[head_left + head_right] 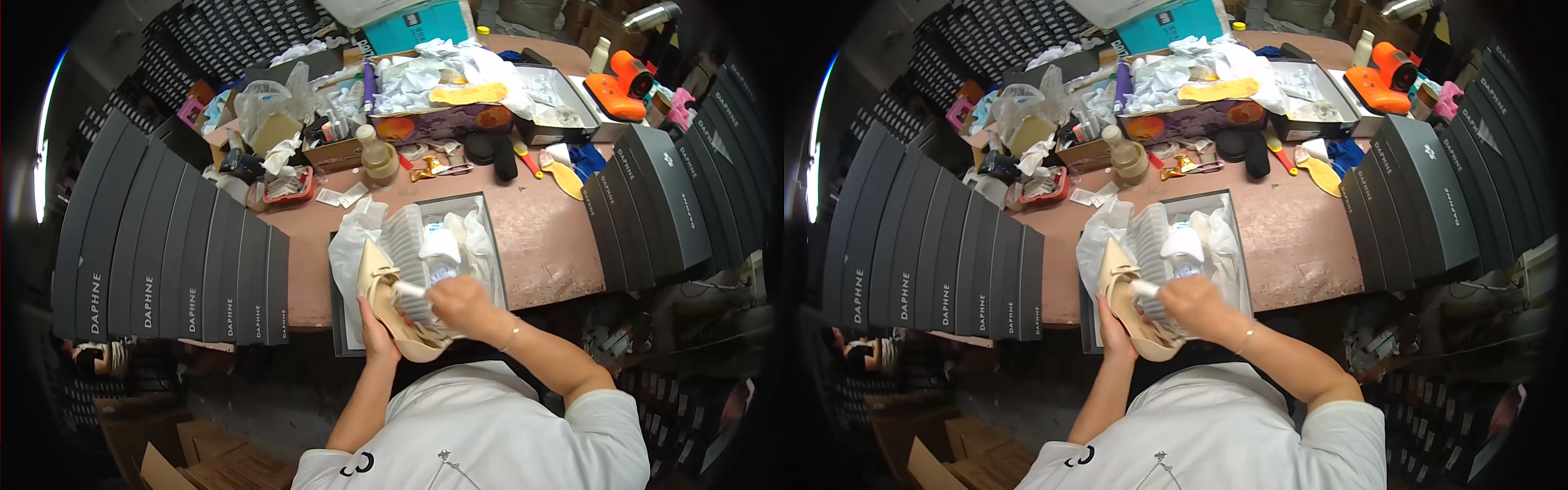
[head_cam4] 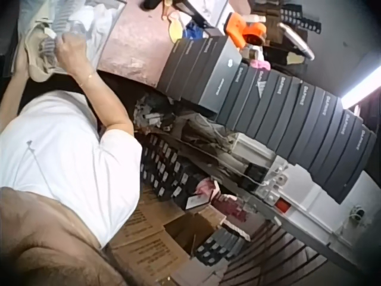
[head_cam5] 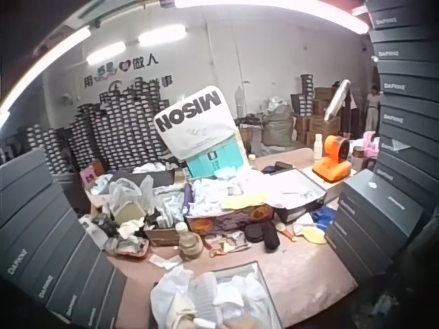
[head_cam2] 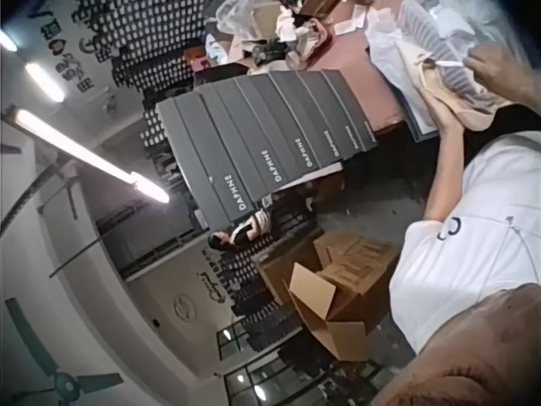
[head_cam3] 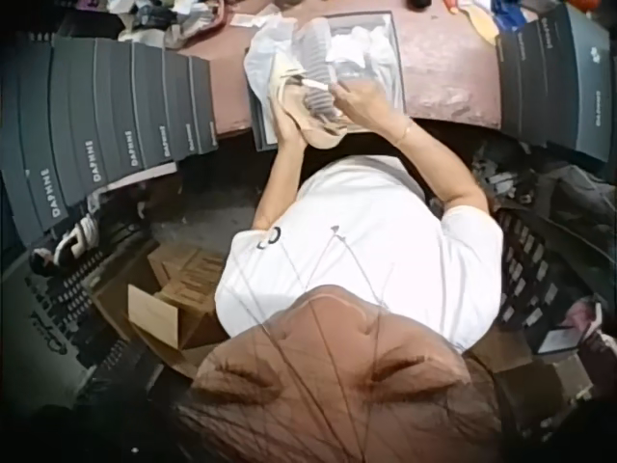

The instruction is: Inspecting and packaging high-heeled shoes into boxes.

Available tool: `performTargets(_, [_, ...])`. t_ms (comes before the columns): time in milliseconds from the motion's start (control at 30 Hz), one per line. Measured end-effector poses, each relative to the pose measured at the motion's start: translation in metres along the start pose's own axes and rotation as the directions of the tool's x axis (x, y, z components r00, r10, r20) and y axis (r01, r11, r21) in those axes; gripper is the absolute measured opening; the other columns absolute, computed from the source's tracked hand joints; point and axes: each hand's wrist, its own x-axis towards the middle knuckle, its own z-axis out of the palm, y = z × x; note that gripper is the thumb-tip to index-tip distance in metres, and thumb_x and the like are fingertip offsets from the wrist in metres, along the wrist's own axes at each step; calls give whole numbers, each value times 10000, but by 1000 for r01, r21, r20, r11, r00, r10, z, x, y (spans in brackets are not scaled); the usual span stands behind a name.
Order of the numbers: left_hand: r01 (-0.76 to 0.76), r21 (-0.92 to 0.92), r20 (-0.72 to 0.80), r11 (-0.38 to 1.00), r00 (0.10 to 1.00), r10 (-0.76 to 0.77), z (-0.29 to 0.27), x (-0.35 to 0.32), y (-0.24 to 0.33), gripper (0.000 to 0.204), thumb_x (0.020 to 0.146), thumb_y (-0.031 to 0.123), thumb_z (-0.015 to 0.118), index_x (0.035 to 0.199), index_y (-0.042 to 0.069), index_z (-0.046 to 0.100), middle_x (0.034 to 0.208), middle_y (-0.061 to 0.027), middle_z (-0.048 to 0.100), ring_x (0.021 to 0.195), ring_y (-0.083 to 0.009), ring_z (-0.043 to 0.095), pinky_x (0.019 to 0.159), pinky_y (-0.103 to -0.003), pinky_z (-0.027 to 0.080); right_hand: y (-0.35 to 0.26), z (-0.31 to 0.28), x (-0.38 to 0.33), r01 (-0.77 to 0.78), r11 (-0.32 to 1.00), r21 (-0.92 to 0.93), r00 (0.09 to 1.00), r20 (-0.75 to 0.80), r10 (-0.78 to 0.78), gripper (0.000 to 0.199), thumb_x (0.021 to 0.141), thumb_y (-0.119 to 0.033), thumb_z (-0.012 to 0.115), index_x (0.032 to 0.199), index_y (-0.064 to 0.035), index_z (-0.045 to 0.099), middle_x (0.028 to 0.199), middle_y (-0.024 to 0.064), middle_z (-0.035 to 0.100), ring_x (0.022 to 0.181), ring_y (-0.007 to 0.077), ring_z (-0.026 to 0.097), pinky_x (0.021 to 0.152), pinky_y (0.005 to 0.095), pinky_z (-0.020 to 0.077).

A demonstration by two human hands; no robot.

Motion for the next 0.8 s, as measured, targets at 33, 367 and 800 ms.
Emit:
performTargets(33, [4,-8,28,1000,1000,-3,-1,5,7,669,924,685,253,1152,116,521,752,-55,528,656,-209,555,580,-364,494,11,-7,0,-86,992,-95,996,-46,82,297,661,-105,707,924,-40,586,808,91,588,755,258,592,686,379,456])
performTargets(367, [-233,1,181,972,956,229,36,-22,-16,772,937,663,231,1451,88,260,1460,-84,335,1341,-230,339,1096,-365,297,-5,60,62,-244,880,408,938,330,107,553,963,-455,355,909,37,603,981,312,558,969,440,515,969,506,283])
performTargets(800, [-77,156,190,985,981,47,-13,45,38,424,985,444,420,1262,123,431,1051,-110,566,938,-244,608,808,-397,531,-48,85,40,-192,901,388,980,116,159,675,923,-526,410,1109,103,574,1091,307,569,1082,420,507,970,474,302])
